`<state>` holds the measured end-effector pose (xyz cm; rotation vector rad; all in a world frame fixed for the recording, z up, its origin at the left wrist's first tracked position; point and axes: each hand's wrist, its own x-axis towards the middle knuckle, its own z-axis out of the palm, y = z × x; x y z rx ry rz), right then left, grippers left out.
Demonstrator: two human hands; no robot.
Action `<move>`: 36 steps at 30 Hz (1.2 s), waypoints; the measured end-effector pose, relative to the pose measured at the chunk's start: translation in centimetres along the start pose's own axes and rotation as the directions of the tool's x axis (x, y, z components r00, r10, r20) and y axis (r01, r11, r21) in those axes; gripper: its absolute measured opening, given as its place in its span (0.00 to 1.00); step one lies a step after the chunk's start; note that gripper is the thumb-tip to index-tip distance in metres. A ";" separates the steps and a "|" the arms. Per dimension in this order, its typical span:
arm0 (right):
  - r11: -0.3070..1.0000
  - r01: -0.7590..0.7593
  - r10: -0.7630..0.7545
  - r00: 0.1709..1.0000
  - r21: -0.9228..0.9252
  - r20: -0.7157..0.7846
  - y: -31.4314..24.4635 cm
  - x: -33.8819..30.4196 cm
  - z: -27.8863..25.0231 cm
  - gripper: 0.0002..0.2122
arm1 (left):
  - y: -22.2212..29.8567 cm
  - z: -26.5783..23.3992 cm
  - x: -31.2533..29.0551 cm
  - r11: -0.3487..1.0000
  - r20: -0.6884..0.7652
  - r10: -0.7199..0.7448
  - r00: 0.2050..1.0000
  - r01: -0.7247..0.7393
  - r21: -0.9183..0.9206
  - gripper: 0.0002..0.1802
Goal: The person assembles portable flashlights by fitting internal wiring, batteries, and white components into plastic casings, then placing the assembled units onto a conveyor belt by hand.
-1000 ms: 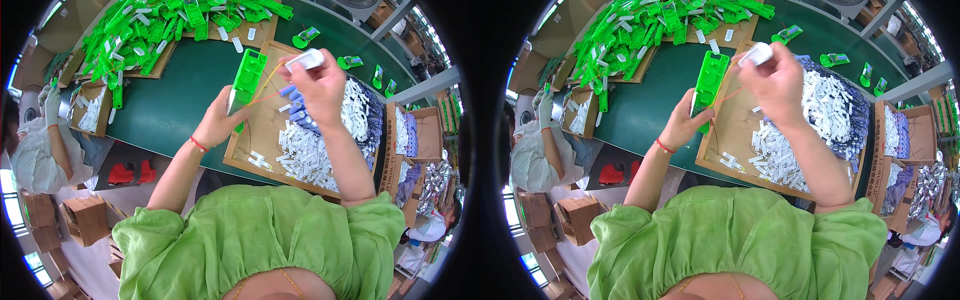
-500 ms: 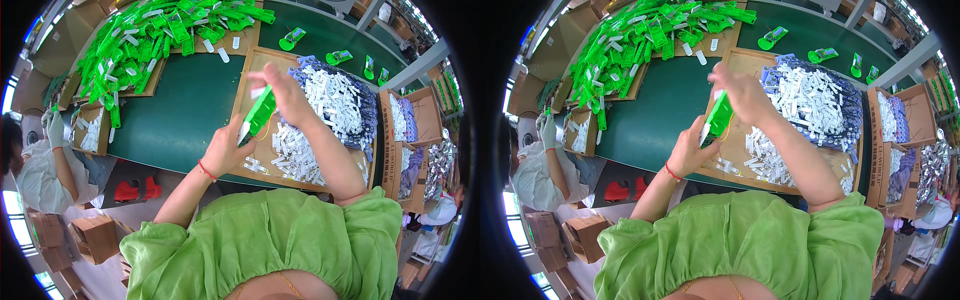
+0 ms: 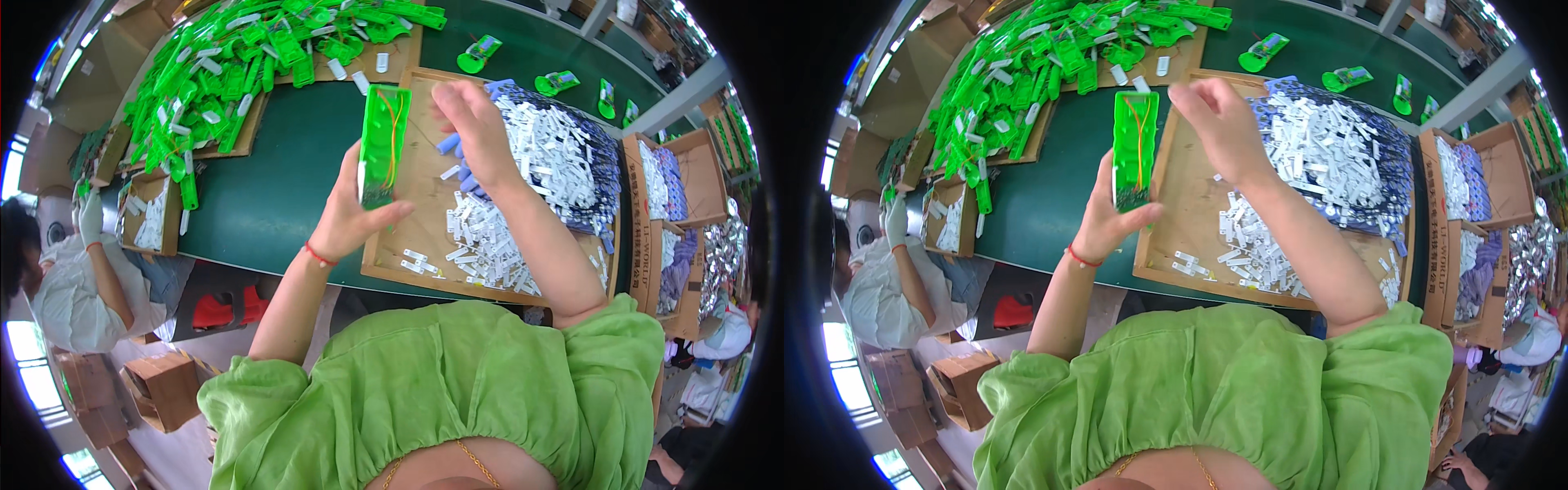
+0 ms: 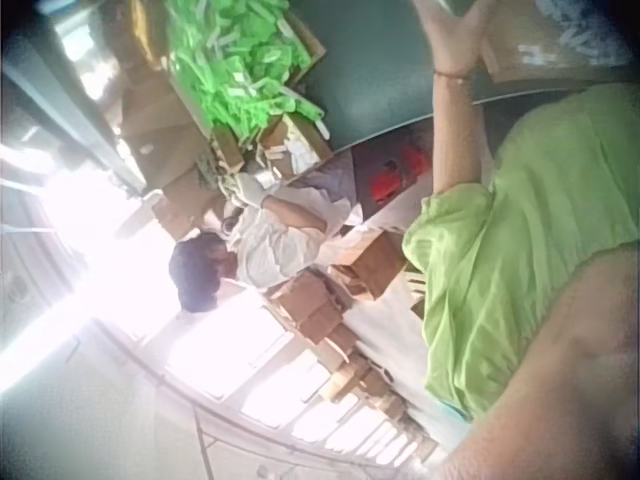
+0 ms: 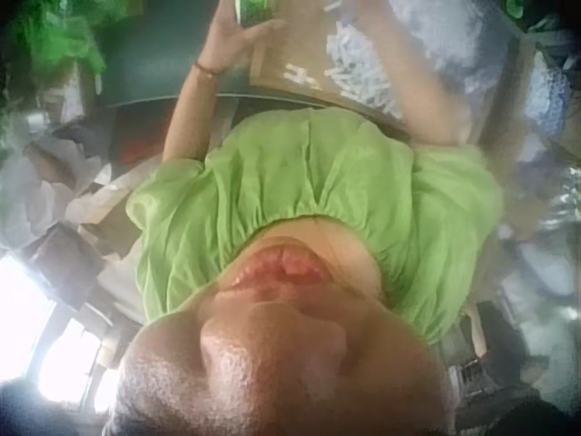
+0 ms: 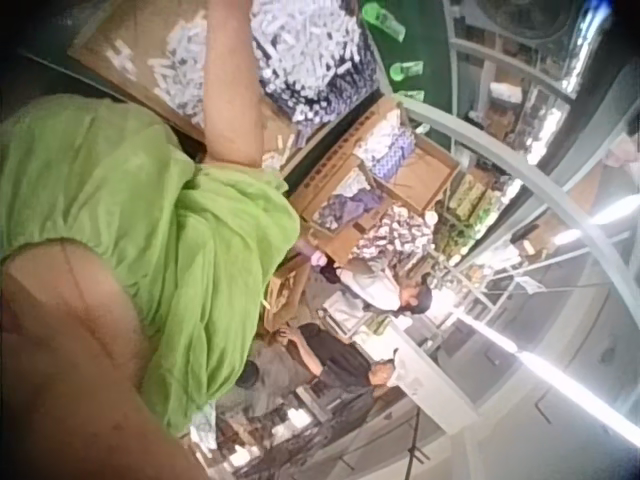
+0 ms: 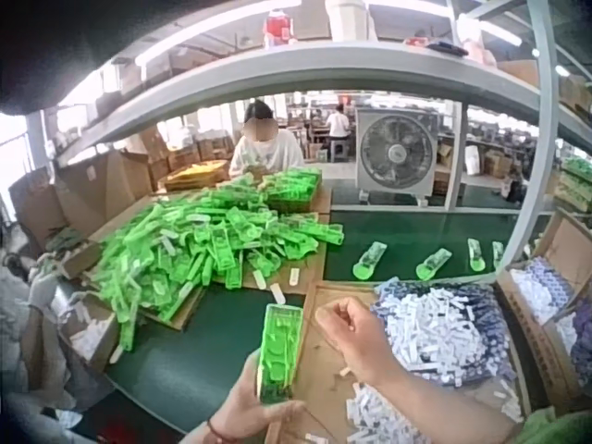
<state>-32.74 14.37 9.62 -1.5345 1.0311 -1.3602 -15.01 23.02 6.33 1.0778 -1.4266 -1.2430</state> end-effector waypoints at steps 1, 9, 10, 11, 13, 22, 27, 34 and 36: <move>0.992 -0.126 0.124 0.986 0.013 0.111 0.1 -0.3 -0.6 0.19 | -0.3 0.0 0.5 1.000 -0.012 -0.001 1.000 0.001 0.006 0.46; 0.997 -0.052 0.058 0.993 -0.060 0.106 -0.2 -3.3 2.7 0.09 | -2.3 0.7 0.8 0.995 -0.093 0.072 0.993 -0.078 -0.063 0.33; 0.996 -0.059 0.065 0.993 -0.063 0.099 -0.1 -4.2 3.1 0.09 | -2.4 0.8 0.8 0.986 -0.114 0.036 0.993 -0.054 -0.156 0.32; 0.980 0.070 -0.054 0.995 -0.187 0.089 0.4 -5.1 3.4 0.09 | -2.3 1.2 1.1 0.985 -0.154 0.001 0.988 -0.028 -0.169 0.28; 0.857 0.331 -0.307 0.944 -0.396 0.125 1.9 -6.3 4.1 0.08 | -2.9 0.8 1.4 0.975 -0.170 -0.007 0.985 -0.031 -0.220 0.27; 0.318 0.470 -0.198 0.882 -0.823 0.427 6.2 -0.3 0.7 0.05 | -2.6 -2.5 0.6 0.932 -0.230 -0.180 0.956 0.090 -0.352 0.17; -0.023 0.633 0.325 0.737 -0.774 0.593 7.9 1.0 0.7 0.05 | -3.0 -1.7 0.5 0.914 -0.217 -0.176 0.960 0.077 -0.398 0.16; 0.999 -0.017 0.009 0.987 0.050 0.159 0.9 -0.4 3.6 0.15 | -3.0 -1.1 0.6 0.952 -0.308 -0.104 0.946 0.005 -0.305 0.20; 0.999 0.047 -0.048 0.987 0.011 0.151 0.6 -1.1 4.6 0.15 | -3.3 -0.4 0.7 0.960 -0.283 -0.073 0.956 -0.010 -0.280 0.22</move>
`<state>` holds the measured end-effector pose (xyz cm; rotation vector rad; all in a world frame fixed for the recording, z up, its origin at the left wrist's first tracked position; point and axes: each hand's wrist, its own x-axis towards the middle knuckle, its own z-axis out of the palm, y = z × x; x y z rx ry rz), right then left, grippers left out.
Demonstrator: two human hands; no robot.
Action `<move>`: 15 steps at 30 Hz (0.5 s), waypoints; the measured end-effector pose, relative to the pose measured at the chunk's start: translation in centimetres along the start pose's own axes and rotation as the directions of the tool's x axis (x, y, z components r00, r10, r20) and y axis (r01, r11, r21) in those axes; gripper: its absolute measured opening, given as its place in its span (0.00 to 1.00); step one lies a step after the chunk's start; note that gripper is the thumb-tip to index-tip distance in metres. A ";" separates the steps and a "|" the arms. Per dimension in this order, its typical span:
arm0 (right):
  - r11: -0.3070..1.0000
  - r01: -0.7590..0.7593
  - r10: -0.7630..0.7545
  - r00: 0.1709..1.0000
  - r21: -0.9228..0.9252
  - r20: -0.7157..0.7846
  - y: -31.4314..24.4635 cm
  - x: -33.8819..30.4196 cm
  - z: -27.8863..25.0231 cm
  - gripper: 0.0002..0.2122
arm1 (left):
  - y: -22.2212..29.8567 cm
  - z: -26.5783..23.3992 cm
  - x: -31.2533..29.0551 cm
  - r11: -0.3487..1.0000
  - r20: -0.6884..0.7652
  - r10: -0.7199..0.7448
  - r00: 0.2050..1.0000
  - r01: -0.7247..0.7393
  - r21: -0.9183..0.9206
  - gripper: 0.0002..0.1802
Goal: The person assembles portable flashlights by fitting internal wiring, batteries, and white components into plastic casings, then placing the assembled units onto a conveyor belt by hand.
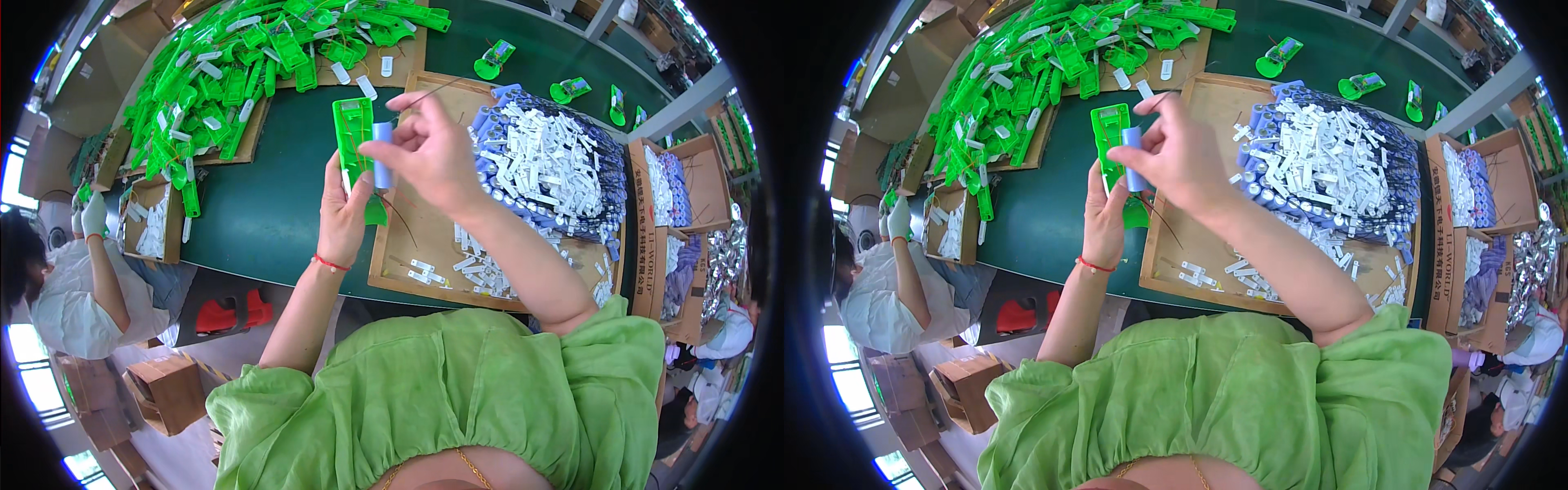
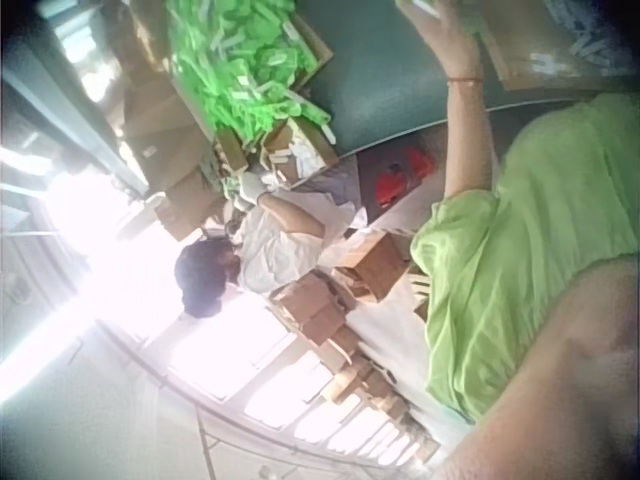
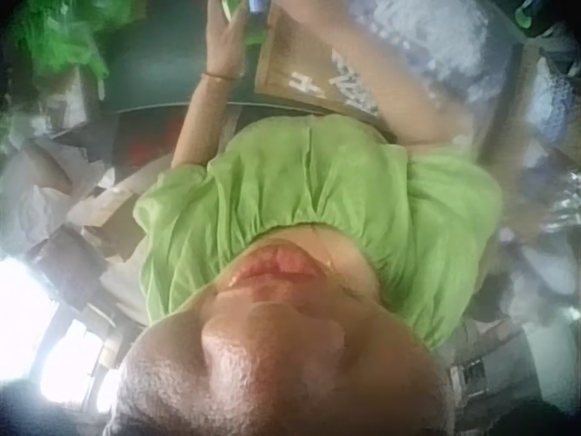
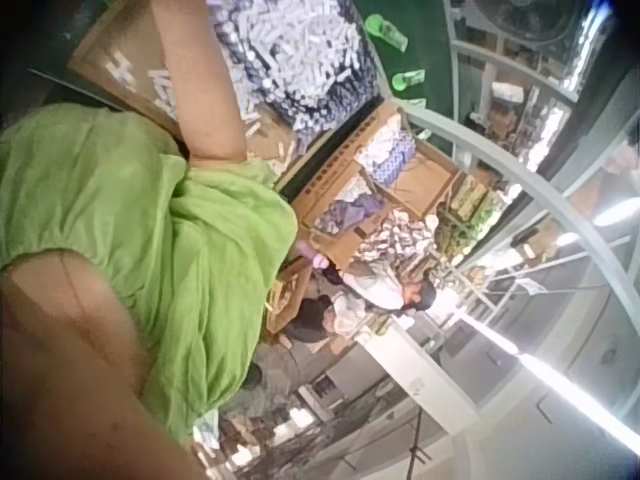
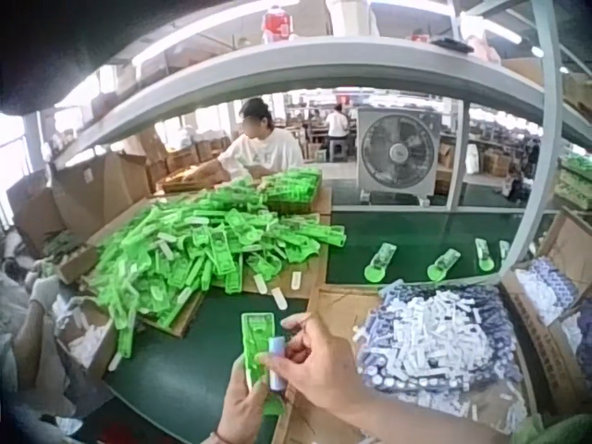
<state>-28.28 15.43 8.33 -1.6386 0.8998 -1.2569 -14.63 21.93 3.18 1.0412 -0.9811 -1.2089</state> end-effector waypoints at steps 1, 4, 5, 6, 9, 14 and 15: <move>0.997 0.056 -0.056 0.998 -0.046 0.003 0.0 -0.1 0.3 0.16 | -0.3 0.3 -0.1 1.000 0.026 0.023 0.999 -0.024 0.020 0.24; 0.916 0.242 -0.277 0.958 -0.320 -0.068 1.4 0.2 0.8 0.15 | 0.1 1.6 -0.9 0.995 0.066 0.038 0.997 -0.044 0.086 0.26; 0.853 0.275 -0.341 0.937 -0.444 -0.076 1.6 0.0 0.7 0.15 | 0.6 1.9 -1.1 0.997 0.086 -0.013 0.996 0.007 0.072 0.26; 0.852 0.266 -0.337 0.938 -0.451 -0.083 2.1 -0.1 0.8 0.15 | 0.7 2.0 -1.2 0.997 0.107 -0.064 0.992 0.058 0.057 0.25; 0.734 0.391 -0.471 0.882 -0.556 -0.001 3.4 -0.4 1.5 0.16 | -0.3 1.0 -0.8 0.983 0.104 -0.126 0.987 0.138 -0.121 0.21; 0.813 0.156 -0.091 0.986 -0.560 0.143 3.6 2.1 -2.3 0.10 | -0.2 -0.5 -0.1 0.961 -0.034 -0.238 0.971 0.231 -0.153 0.16; 0.706 0.108 -0.002 0.989 -0.700 0.150 4.6 3.6 -4.1 0.07 | 0.0 -0.6 0.1 0.966 -0.088 -0.237 0.968 0.225 -0.129 0.16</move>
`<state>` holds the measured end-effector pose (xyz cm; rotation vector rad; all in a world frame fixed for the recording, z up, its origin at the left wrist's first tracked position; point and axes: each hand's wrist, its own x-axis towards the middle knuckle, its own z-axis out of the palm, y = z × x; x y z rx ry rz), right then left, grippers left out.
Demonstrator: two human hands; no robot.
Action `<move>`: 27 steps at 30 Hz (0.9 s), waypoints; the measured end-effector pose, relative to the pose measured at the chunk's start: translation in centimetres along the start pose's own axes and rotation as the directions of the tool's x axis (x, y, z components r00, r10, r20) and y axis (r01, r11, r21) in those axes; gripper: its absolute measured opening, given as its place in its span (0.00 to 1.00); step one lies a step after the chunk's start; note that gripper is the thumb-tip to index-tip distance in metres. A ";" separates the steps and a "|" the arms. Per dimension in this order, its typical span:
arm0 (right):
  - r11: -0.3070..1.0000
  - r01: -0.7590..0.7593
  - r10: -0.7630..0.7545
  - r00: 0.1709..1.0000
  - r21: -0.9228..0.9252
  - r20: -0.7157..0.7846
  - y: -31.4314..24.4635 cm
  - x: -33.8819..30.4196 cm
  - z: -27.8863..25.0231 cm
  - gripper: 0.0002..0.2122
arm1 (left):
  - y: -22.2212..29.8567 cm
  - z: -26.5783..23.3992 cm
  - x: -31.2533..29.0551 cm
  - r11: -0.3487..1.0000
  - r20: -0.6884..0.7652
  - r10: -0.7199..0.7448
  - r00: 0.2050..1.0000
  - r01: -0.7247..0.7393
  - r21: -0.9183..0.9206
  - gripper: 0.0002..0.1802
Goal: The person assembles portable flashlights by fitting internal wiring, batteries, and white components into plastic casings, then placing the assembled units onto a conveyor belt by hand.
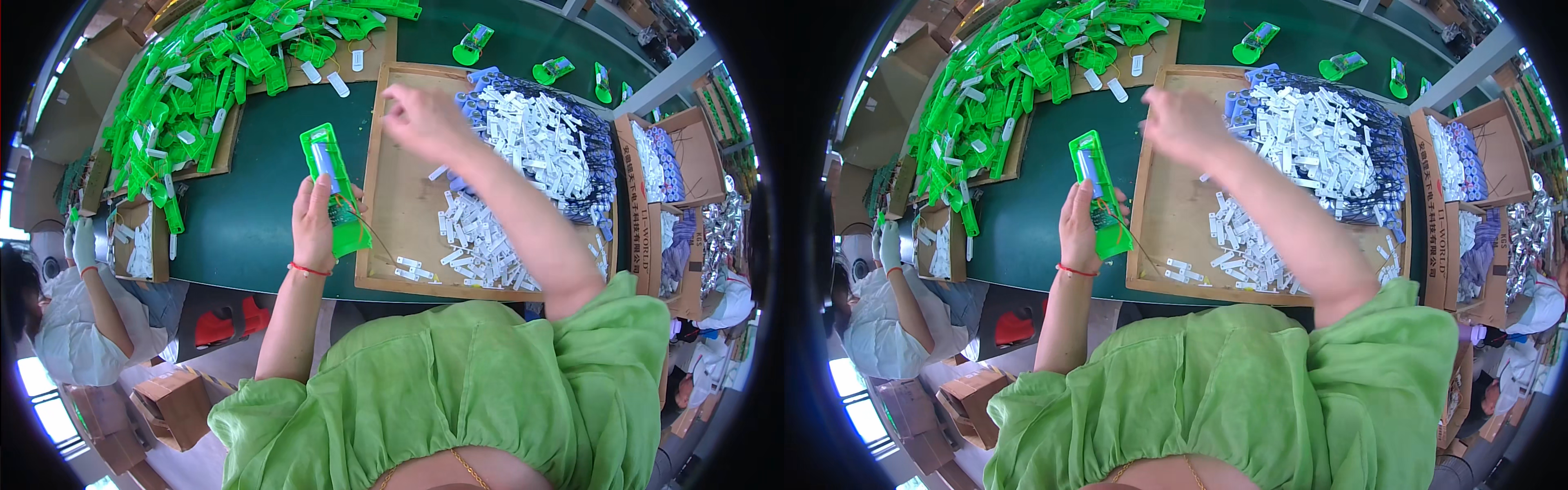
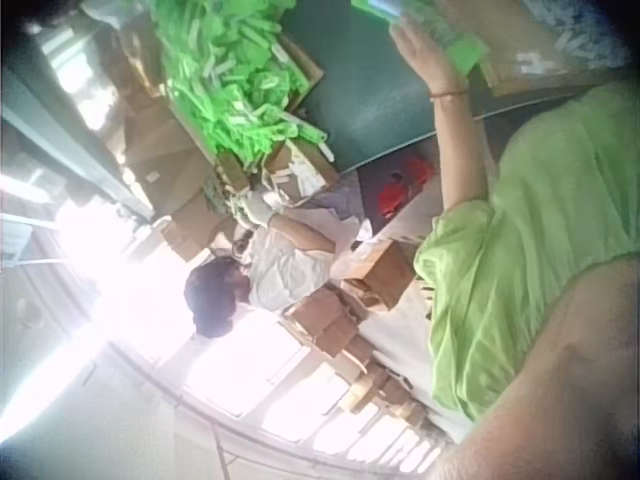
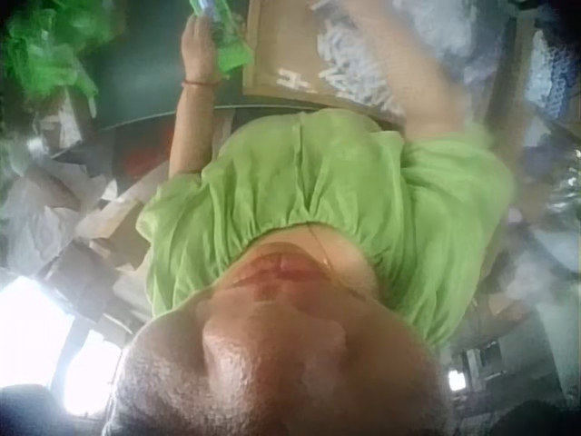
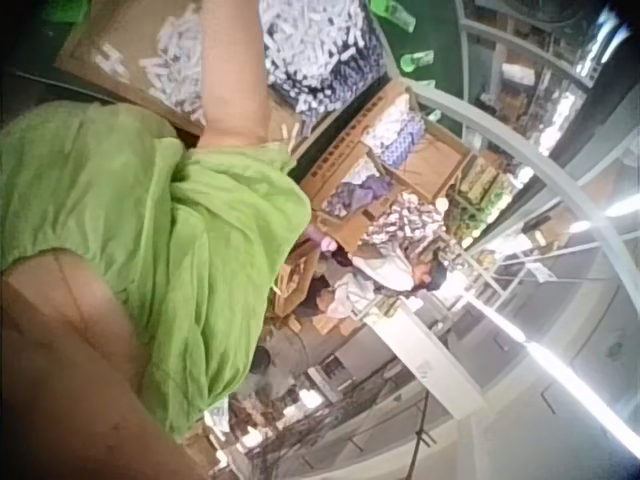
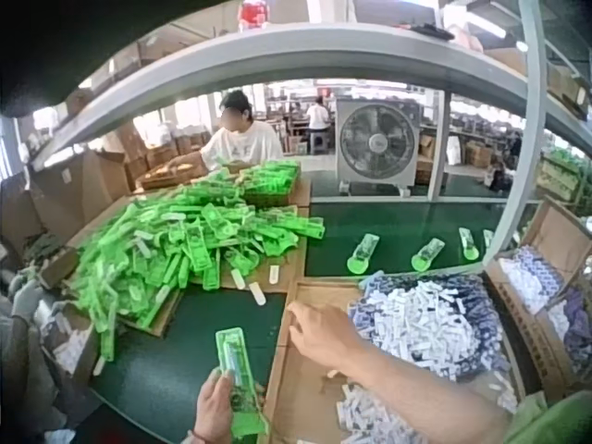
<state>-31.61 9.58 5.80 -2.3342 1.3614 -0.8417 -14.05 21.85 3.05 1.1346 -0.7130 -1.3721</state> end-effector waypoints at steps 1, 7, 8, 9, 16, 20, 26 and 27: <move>0.962 0.042 0.017 0.977 -0.269 0.214 1.5 1.2 -1.0 0.08 | 0.0 -0.1 0.0 1.000 0.001 -0.003 1.000 0.003 -0.002 0.16; 0.660 0.458 0.131 0.710 -0.595 0.692 4.7 4.2 1.3 0.11 | -0.4 0.2 -0.1 1.000 0.083 -0.025 0.996 0.027 -0.017 0.15; 0.663 0.474 0.154 0.670 -0.579 0.726 5.2 4.7 1.7 0.12 | -0.4 0.4 -0.1 0.999 0.097 -0.049 0.994 0.050 -0.013 0.15; 0.658 0.480 0.147 0.674 -0.580 0.724 4.8 5.1 1.9 0.12 | -0.2 0.4 -0.1 0.998 0.106 -0.063 0.992 0.064 -0.011 0.15; 0.693 0.502 0.095 0.648 -0.517 0.756 5.5 4.8 2.5 0.10 | -0.1 -0.3 -0.1 0.999 0.076 -0.040 0.996 0.041 -0.011 0.16; 0.713 0.526 0.047 0.623 -0.463 0.781 4.2 4.4 2.3 0.10 | -0.2 -0.3 -0.3 0.996 0.072 -0.085 0.994 0.086 -0.022 0.16; 0.980 0.195 -0.174 0.913 -0.022 0.369 1.1 2.1 -1.6 0.09 | -0.1 -0.7 -0.8 0.998 0.092 -0.035 0.995 0.039 -0.039 0.16; 0.979 0.203 -0.181 0.911 -0.021 0.371 0.8 1.1 -2.5 0.09 | -0.1 -0.2 -0.7 0.999 0.121 -0.029 0.992 0.032 -0.017 0.15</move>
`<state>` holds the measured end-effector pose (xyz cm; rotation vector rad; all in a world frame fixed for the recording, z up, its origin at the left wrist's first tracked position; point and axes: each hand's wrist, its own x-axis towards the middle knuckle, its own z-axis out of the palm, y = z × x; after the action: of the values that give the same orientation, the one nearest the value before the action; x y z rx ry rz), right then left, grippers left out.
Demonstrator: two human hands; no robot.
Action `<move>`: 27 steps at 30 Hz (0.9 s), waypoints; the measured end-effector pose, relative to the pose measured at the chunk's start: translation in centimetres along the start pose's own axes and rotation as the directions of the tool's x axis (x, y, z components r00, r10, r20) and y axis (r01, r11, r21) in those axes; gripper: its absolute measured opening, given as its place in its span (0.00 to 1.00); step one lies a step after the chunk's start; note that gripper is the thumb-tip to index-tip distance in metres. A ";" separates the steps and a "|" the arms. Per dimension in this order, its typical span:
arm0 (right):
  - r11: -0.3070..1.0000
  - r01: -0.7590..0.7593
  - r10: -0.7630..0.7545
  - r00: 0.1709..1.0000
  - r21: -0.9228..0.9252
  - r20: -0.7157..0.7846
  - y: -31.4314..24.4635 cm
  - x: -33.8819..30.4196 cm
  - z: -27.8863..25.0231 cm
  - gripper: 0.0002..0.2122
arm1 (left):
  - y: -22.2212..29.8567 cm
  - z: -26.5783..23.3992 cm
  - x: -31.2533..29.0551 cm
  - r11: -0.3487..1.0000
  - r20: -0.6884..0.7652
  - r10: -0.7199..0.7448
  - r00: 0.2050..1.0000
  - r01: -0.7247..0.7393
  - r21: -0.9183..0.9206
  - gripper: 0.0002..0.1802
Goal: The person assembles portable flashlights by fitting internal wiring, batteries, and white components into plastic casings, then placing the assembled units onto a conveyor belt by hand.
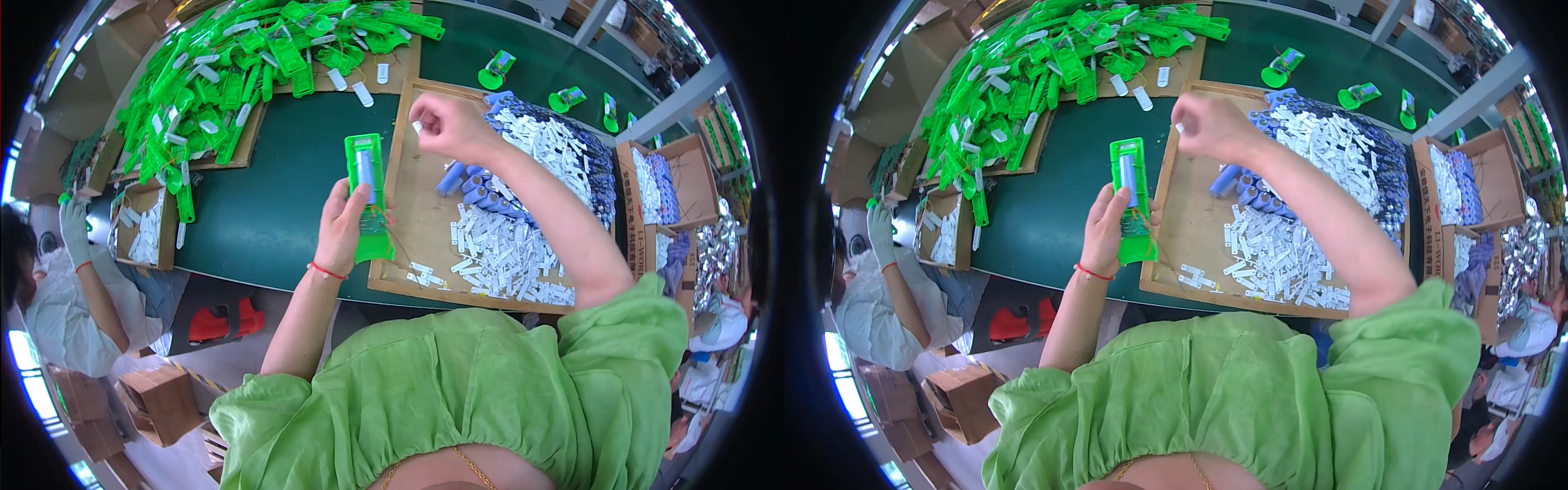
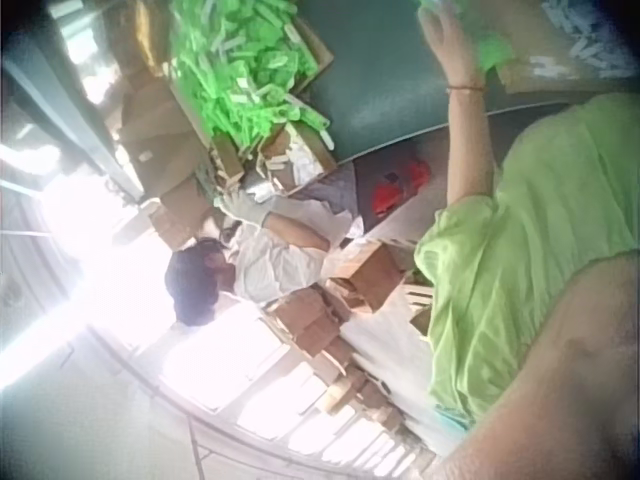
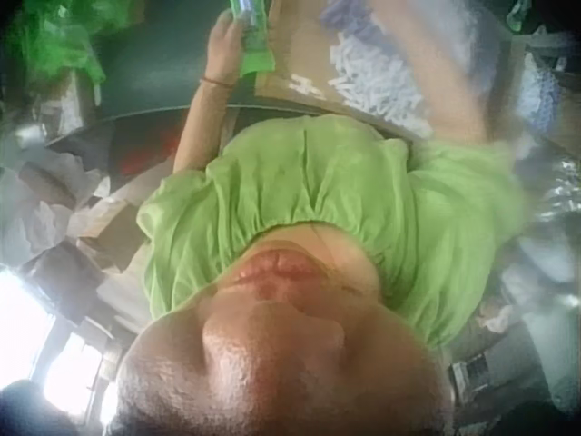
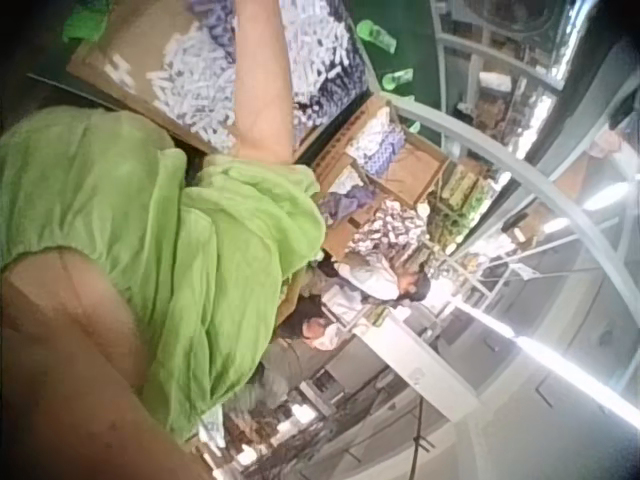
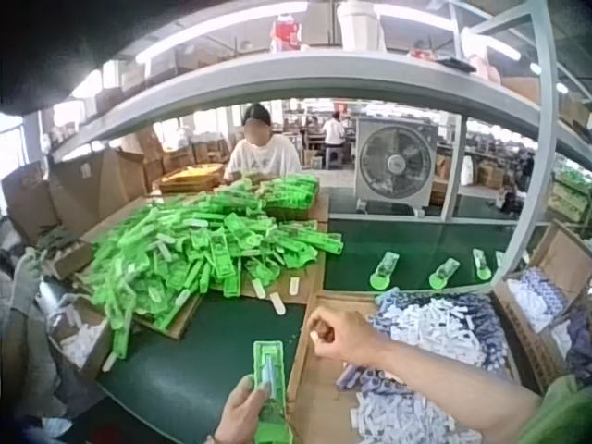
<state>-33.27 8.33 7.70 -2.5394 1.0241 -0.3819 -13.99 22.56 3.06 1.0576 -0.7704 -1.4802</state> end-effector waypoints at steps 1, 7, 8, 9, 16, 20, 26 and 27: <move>0.902 -0.032 0.075 0.994 0.431 -0.083 -0.6 -0.9 0.0 0.08 | 0.0 0.1 0.0 1.000 0.018 0.004 1.000 -0.005 0.025 0.16; 0.378 0.039 0.334 0.926 0.925 -0.176 -5.3 -3.6 1.1 0.08 | -1.2 1.2 0.3 0.980 0.116 0.133 0.984 -0.148 0.133 0.18; 0.357 0.034 0.387 0.904 0.934 -0.181 -5.5 -3.6 1.2 0.08 | -1.2 1.5 0.3 0.969 0.127 0.167 0.978 -0.186 0.163 0.19; 0.437 0.014 0.417 0.883 0.899 -0.217 -5.3 -3.6 1.8 0.08 | -1.3 1.6 0.5 0.968 0.129 0.167 0.978 -0.187 0.165 0.19; 0.211 0.148 0.551 0.798 0.966 -0.243 -4.9 -2.9 4.2 0.09 | -2.0 2.6 1.1 0.946 0.190 0.217 0.958 -0.255 0.202 0.19; 0.309 0.021 0.544 0.816 0.951 -0.194 -3.7 -2.3 3.4 0.10 | -0.4 2.1 1.6 0.934 0.302 0.101 0.948 -0.195 0.300 0.23; 0.160 -0.063 0.516 0.856 0.985 -0.030 -1.1 -0.7 -0.1 0.09 | 0.8 2.1 4.3 0.949 0.392 0.096 0.915 -0.204 0.242 0.26; 0.266 -0.166 0.487 0.873 0.950 0.016 0.0 0.0 -0.9 0.09 | 1.3 2.1 5.0 0.943 0.412 0.047 0.910 -0.177 0.283 0.28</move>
<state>-33.62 8.05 8.50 -1.1527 0.9640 -0.9168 -15.39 17.22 4.00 0.9279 -1.3765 -1.5241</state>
